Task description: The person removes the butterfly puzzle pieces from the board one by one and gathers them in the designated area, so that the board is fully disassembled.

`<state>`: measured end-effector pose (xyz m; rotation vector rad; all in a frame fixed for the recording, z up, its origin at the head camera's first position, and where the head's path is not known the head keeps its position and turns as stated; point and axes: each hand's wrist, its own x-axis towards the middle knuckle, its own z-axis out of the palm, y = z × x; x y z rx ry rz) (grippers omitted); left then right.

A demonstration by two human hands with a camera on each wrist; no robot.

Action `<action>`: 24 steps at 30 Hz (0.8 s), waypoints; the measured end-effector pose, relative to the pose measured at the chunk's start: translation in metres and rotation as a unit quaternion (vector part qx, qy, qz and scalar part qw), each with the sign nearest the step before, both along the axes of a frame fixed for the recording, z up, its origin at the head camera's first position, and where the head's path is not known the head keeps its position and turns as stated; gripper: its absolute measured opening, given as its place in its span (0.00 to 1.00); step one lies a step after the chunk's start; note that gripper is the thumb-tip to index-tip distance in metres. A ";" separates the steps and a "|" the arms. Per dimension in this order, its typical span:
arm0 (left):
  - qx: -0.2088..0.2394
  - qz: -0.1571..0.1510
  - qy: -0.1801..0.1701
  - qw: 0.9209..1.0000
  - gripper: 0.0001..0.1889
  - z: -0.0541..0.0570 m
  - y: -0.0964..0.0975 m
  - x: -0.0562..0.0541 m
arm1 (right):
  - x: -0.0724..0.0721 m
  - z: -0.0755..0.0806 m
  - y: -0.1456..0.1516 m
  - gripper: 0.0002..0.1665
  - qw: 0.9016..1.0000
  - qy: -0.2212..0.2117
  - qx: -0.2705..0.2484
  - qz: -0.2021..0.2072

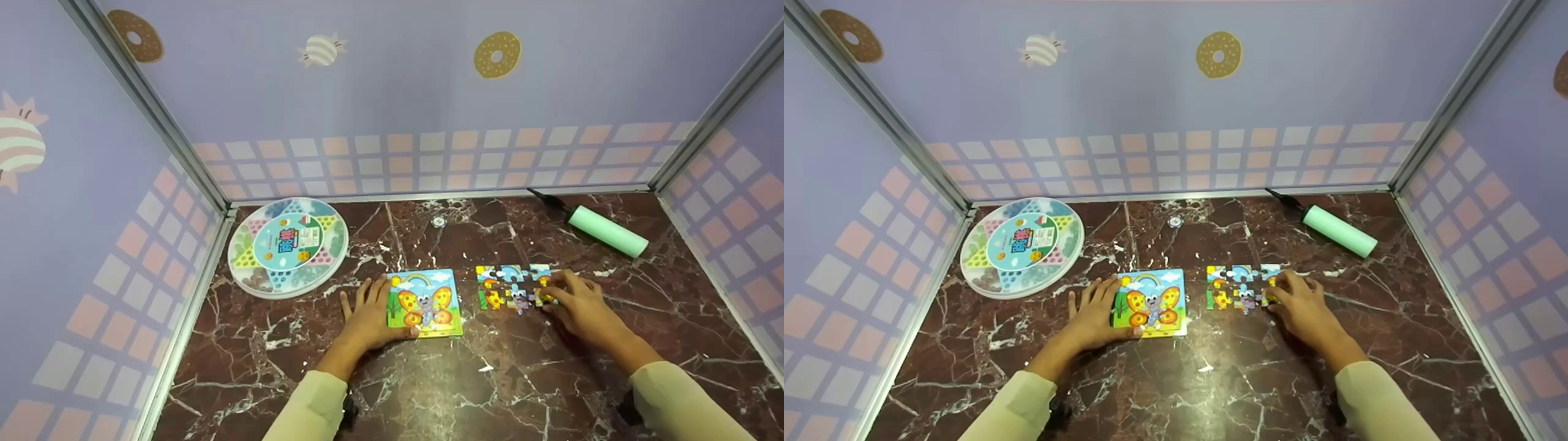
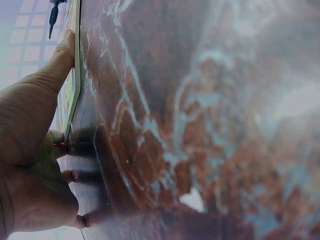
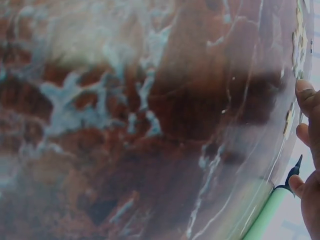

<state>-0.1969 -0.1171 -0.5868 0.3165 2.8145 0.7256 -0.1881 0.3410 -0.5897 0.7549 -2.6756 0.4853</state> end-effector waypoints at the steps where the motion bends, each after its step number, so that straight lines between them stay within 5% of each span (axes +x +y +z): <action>1: 0.001 -0.001 -0.002 1.000 0.68 -0.001 0.000 0.000 | 0.000 -0.001 0.001 0.16 1.000 0.000 0.003 -0.002; 11: 0.011 0.004 0.009 1.000 0.72 -0.019 -0.003 -0.006 | -0.001 -0.008 0.005 0.14 1.000 0.004 0.007 -0.007; 24: 0.006 -0.002 0.005 1.000 0.73 -0.012 -0.003 -0.004 | -0.001 -0.012 0.009 0.17 1.000 0.008 0.016 -0.005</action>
